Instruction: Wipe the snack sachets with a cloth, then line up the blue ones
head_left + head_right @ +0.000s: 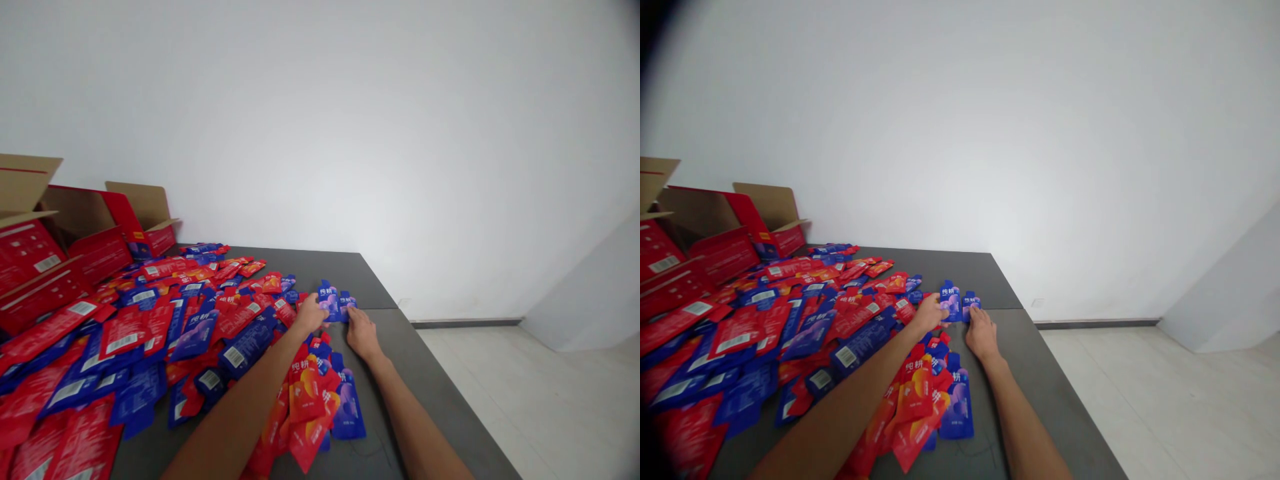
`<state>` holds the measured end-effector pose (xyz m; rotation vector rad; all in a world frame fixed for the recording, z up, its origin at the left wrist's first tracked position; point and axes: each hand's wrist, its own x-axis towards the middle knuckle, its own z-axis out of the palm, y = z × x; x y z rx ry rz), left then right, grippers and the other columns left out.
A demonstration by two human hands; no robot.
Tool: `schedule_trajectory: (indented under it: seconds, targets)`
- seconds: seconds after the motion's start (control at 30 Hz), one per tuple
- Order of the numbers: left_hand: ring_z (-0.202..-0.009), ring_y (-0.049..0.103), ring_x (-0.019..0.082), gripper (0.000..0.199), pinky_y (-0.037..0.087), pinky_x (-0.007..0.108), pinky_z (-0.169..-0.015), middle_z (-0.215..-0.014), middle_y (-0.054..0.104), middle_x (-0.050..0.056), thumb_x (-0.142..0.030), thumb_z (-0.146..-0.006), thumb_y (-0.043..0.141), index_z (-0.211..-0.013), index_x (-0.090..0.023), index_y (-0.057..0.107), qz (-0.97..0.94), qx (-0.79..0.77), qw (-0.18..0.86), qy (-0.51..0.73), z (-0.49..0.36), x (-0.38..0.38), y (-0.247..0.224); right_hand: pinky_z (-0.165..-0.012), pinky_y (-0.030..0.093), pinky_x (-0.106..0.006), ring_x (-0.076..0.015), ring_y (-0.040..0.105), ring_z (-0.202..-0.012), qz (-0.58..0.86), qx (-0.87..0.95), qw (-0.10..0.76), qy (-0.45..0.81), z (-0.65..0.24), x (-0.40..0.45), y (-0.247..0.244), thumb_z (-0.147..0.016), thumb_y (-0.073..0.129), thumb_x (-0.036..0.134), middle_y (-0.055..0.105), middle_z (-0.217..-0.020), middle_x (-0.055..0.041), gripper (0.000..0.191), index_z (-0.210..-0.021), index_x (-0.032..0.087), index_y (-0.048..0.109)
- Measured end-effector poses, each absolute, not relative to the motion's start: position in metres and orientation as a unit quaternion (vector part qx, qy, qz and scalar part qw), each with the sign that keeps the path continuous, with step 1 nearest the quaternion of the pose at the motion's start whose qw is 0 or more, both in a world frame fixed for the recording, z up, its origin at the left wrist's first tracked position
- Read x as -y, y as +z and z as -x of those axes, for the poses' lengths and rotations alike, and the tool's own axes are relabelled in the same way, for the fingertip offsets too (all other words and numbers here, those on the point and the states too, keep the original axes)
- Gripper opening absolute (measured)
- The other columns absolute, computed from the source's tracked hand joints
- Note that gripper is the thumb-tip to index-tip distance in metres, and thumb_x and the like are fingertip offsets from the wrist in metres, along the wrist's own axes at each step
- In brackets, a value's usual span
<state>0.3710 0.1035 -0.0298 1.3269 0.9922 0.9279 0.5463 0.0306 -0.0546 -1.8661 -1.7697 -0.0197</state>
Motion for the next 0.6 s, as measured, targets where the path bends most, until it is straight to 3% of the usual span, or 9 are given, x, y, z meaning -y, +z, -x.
schedule_trajectory:
  seconds: [0.1, 0.2, 0.3, 0.43, 0.53, 0.6]
  targets:
    - [-0.057, 0.065, 0.016, 0.060, 0.054, 0.027, -0.052, -0.080, 0.068, 0.003, -0.010, -0.066, 0.072, -0.122, -0.015, 0.052, -0.588, -0.451, 0.551, 0.384, -0.395, -0.108, -0.030, -0.103, 0.044, -0.035, -0.0235, 0.056, -0.123, 0.696, 0.660, 0.282, 0.007, -0.549, -0.034, -0.061, -0.088, 0.042, 0.014, 0.061, -0.134, -0.0117, 0.052, -0.140, 0.018, 0.049]
    - [-0.059, 0.066, 0.018, 0.057, 0.054, 0.028, -0.056, -0.081, 0.069, 0.006, -0.010, -0.066, 0.072, -0.121, -0.014, 0.056, -0.621, -0.479, 0.500, 0.367, -0.408, -0.108, -0.032, -0.103, 0.045, -0.034, -0.0217, 0.059, -0.121, 0.685, 0.662, 0.302, 0.031, -0.557, -0.036, -0.063, -0.087, 0.042, 0.012, 0.062, -0.132, -0.0095, 0.061, -0.147, 0.019, 0.039]
    - [-0.077, 0.069, 0.023, 0.045, 0.054, 0.030, -0.070, -0.087, 0.072, 0.010, -0.014, -0.068, 0.072, -0.113, -0.017, 0.064, -0.662, -0.500, 0.432, 0.354, -0.410, -0.105, -0.034, -0.108, 0.041, -0.036, -0.0214, 0.052, -0.129, 0.676, 0.678, 0.287, 0.028, -0.561, -0.034, -0.062, -0.082, 0.043, 0.007, 0.057, -0.139, -0.0095, 0.068, -0.148, 0.020, 0.039]
    - [-0.101, 0.066, 0.030, 0.024, 0.049, 0.039, -0.089, -0.099, 0.072, 0.015, -0.020, -0.075, 0.068, -0.098, -0.021, 0.072, -0.718, -0.513, 0.346, 0.317, -0.408, -0.100, -0.032, -0.110, 0.035, -0.047, -0.0285, 0.035, -0.142, 0.683, 0.692, 0.235, 0.014, -0.553, -0.028, -0.057, -0.071, 0.051, 0.005, 0.039, -0.154, -0.0085, 0.081, -0.149, 0.027, 0.040]
    - [-0.102, 0.066, 0.032, 0.021, 0.047, 0.043, -0.090, -0.104, 0.070, 0.018, -0.025, -0.082, 0.060, -0.097, -0.019, 0.074, -0.748, -0.526, 0.300, 0.272, -0.409, -0.096, -0.029, -0.111, 0.030, -0.052, -0.0304, 0.028, -0.145, 0.680, 0.696, 0.228, 0.006, -0.543, -0.025, -0.053, -0.079, 0.053, 0.014, 0.031, -0.158, -0.0089, 0.072, -0.149, 0.028, 0.039]
    - [-0.101, 0.065, 0.031, 0.025, 0.047, 0.043, -0.089, -0.109, 0.066, 0.020, -0.026, -0.085, 0.056, -0.099, -0.018, 0.074, -0.763, -0.533, 0.274, 0.243, -0.410, -0.093, -0.028, -0.112, 0.028, -0.054, -0.0303, 0.028, -0.145, 0.680, 0.699, 0.221, 0.007, -0.540, -0.026, -0.052, -0.087, 0.051, 0.023, 0.034, -0.157, -0.0099, 0.061, -0.147, 0.027, 0.043]
